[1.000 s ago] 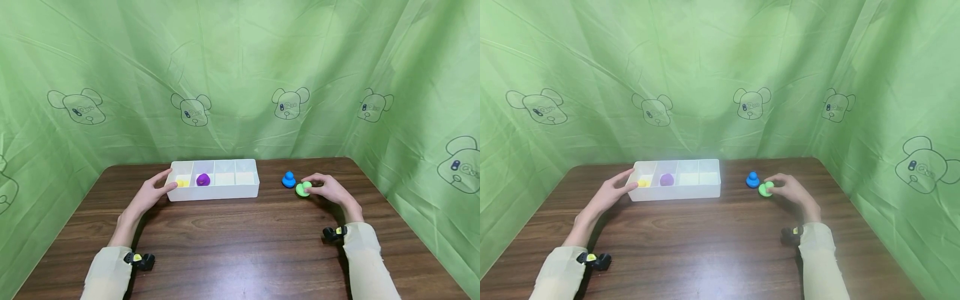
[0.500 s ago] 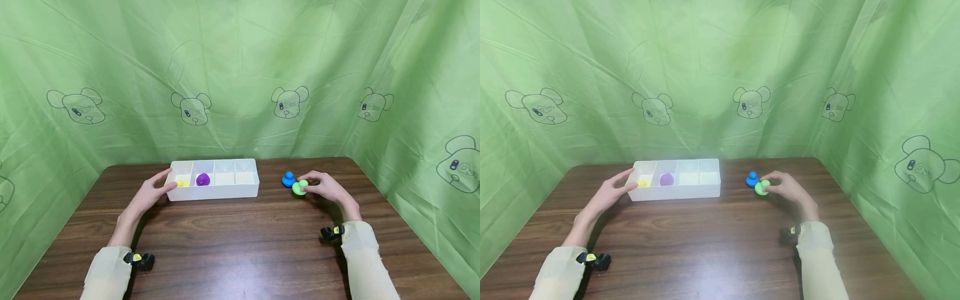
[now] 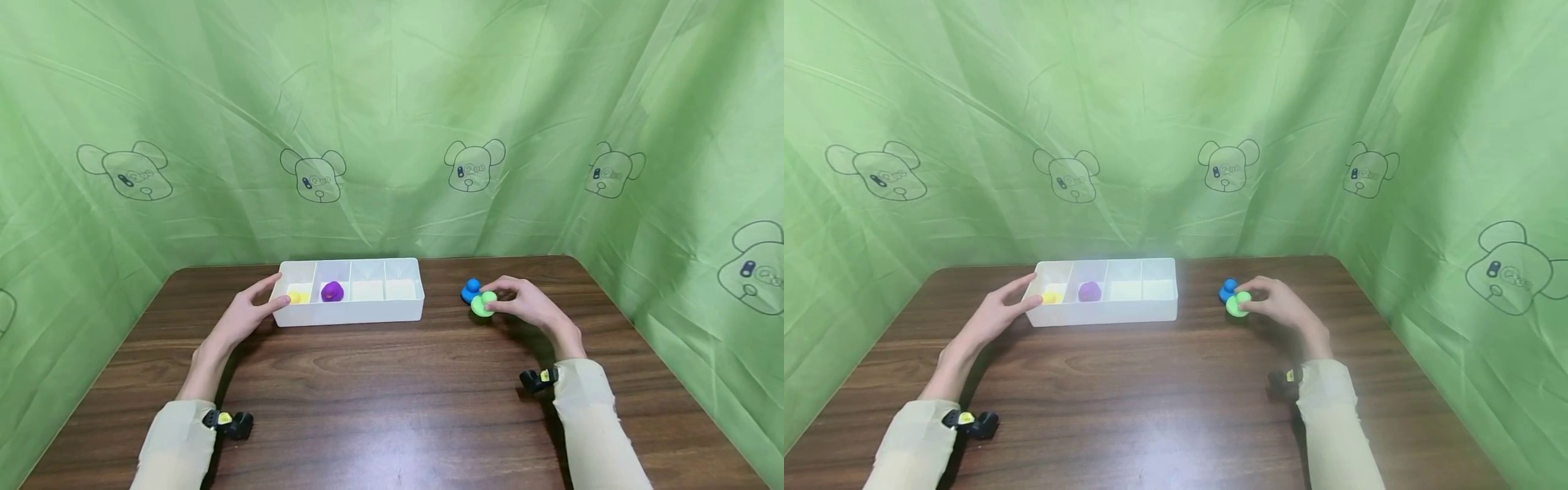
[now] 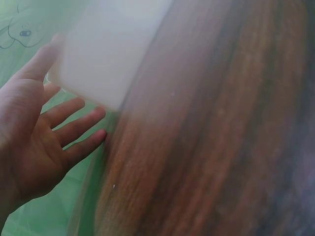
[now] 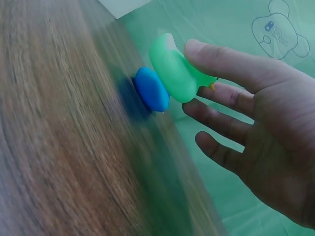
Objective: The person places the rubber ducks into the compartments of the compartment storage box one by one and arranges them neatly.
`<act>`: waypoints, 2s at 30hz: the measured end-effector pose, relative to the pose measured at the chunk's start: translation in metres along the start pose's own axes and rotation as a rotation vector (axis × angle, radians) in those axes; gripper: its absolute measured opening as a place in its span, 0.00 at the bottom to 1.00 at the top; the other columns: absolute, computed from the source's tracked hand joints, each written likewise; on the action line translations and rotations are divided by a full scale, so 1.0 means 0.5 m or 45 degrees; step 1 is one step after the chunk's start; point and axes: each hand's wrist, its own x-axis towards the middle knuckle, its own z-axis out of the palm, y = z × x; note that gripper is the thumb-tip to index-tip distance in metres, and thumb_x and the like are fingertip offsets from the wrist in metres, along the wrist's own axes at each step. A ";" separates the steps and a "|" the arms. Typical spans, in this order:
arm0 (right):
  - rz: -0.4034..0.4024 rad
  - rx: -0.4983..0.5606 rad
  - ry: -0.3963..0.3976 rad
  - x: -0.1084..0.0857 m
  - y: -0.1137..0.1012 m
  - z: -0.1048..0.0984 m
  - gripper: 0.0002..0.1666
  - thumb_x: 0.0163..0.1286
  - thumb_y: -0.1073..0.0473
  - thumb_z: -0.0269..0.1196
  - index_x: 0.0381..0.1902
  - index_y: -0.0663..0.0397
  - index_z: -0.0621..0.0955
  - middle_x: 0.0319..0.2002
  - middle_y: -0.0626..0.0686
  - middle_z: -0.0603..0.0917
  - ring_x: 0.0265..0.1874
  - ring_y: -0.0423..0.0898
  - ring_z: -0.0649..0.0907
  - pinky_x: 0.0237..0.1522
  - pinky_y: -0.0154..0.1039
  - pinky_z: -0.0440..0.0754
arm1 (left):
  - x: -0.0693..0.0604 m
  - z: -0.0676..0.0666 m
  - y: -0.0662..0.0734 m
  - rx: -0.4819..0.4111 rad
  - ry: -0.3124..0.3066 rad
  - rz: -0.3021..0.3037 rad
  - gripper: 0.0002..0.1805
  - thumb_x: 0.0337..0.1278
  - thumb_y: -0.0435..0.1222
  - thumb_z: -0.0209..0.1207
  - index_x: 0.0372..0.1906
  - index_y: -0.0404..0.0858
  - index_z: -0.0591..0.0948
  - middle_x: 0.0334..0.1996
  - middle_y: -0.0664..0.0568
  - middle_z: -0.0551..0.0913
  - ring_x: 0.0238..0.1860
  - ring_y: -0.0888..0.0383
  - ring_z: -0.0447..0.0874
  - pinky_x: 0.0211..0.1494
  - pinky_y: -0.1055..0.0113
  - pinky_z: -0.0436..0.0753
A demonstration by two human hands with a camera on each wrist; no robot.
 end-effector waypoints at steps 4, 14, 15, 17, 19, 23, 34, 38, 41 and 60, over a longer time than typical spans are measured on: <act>-0.007 -0.004 -0.003 0.001 -0.011 0.001 0.21 0.63 0.51 0.71 0.53 0.49 0.85 0.48 0.51 0.85 0.45 0.49 0.82 0.46 0.35 0.80 | 0.000 -0.003 0.000 -0.002 -0.008 -0.004 0.44 0.59 0.62 0.61 0.78 0.56 0.59 0.78 0.46 0.57 0.79 0.40 0.46 0.75 0.33 0.50; -0.041 0.035 0.022 0.015 -0.015 0.017 0.23 0.61 0.49 0.73 0.53 0.49 0.85 0.46 0.50 0.85 0.42 0.46 0.81 0.46 0.37 0.79 | 0.000 -0.005 0.002 -0.006 -0.014 -0.006 0.44 0.60 0.62 0.60 0.78 0.57 0.58 0.79 0.48 0.56 0.79 0.40 0.44 0.75 0.32 0.49; -0.048 0.036 0.024 0.017 -0.015 0.019 0.23 0.61 0.49 0.73 0.53 0.50 0.85 0.46 0.50 0.85 0.42 0.46 0.81 0.46 0.36 0.79 | 0.000 -0.005 0.002 -0.006 -0.014 -0.005 0.44 0.60 0.62 0.60 0.78 0.57 0.58 0.79 0.48 0.56 0.79 0.40 0.44 0.75 0.32 0.49; -0.065 0.039 0.028 0.020 -0.016 0.024 0.24 0.61 0.49 0.73 0.53 0.52 0.85 0.46 0.50 0.85 0.43 0.45 0.82 0.46 0.35 0.79 | 0.000 -0.005 0.001 -0.004 -0.015 -0.003 0.44 0.60 0.62 0.60 0.78 0.57 0.58 0.79 0.48 0.56 0.79 0.40 0.45 0.75 0.33 0.50; -0.083 0.029 0.037 0.022 -0.019 0.028 0.24 0.61 0.50 0.73 0.53 0.53 0.85 0.46 0.50 0.85 0.43 0.45 0.82 0.46 0.34 0.79 | 0.000 -0.005 0.001 -0.004 -0.017 -0.001 0.44 0.60 0.61 0.61 0.78 0.57 0.59 0.79 0.48 0.56 0.79 0.40 0.45 0.75 0.33 0.50; -0.094 0.028 0.036 0.024 -0.028 0.032 0.23 0.61 0.50 0.73 0.53 0.52 0.85 0.46 0.49 0.85 0.43 0.45 0.82 0.46 0.34 0.79 | -0.002 -0.005 0.001 -0.008 -0.014 0.003 0.44 0.60 0.61 0.61 0.78 0.58 0.58 0.79 0.49 0.56 0.79 0.40 0.44 0.75 0.32 0.50; -0.131 0.033 0.039 0.023 -0.034 0.038 0.24 0.62 0.50 0.73 0.53 0.53 0.85 0.47 0.49 0.85 0.45 0.47 0.82 0.51 0.48 0.80 | -0.011 0.003 0.004 0.007 0.005 -0.001 0.44 0.60 0.62 0.60 0.78 0.57 0.58 0.79 0.48 0.56 0.79 0.39 0.44 0.75 0.32 0.49; -0.144 0.021 0.042 0.019 -0.033 0.038 0.22 0.62 0.50 0.73 0.52 0.50 0.85 0.47 0.48 0.84 0.44 0.44 0.82 0.50 0.49 0.80 | -0.011 0.008 0.004 0.007 0.004 0.011 0.44 0.60 0.62 0.60 0.78 0.56 0.59 0.79 0.48 0.56 0.79 0.39 0.45 0.75 0.32 0.50; -0.143 0.011 0.054 0.017 -0.033 0.036 0.21 0.61 0.50 0.73 0.51 0.48 0.86 0.46 0.46 0.85 0.44 0.44 0.82 0.50 0.50 0.80 | -0.008 0.011 0.005 0.005 0.000 0.019 0.44 0.60 0.62 0.60 0.78 0.56 0.59 0.78 0.48 0.57 0.79 0.40 0.45 0.75 0.33 0.50; -0.156 0.008 0.062 0.016 -0.058 0.035 0.21 0.62 0.52 0.73 0.52 0.50 0.85 0.49 0.50 0.85 0.45 0.49 0.83 0.48 0.42 0.80 | -0.015 0.000 0.004 0.008 -0.004 0.003 0.44 0.60 0.61 0.61 0.78 0.57 0.58 0.79 0.48 0.56 0.79 0.39 0.45 0.74 0.32 0.51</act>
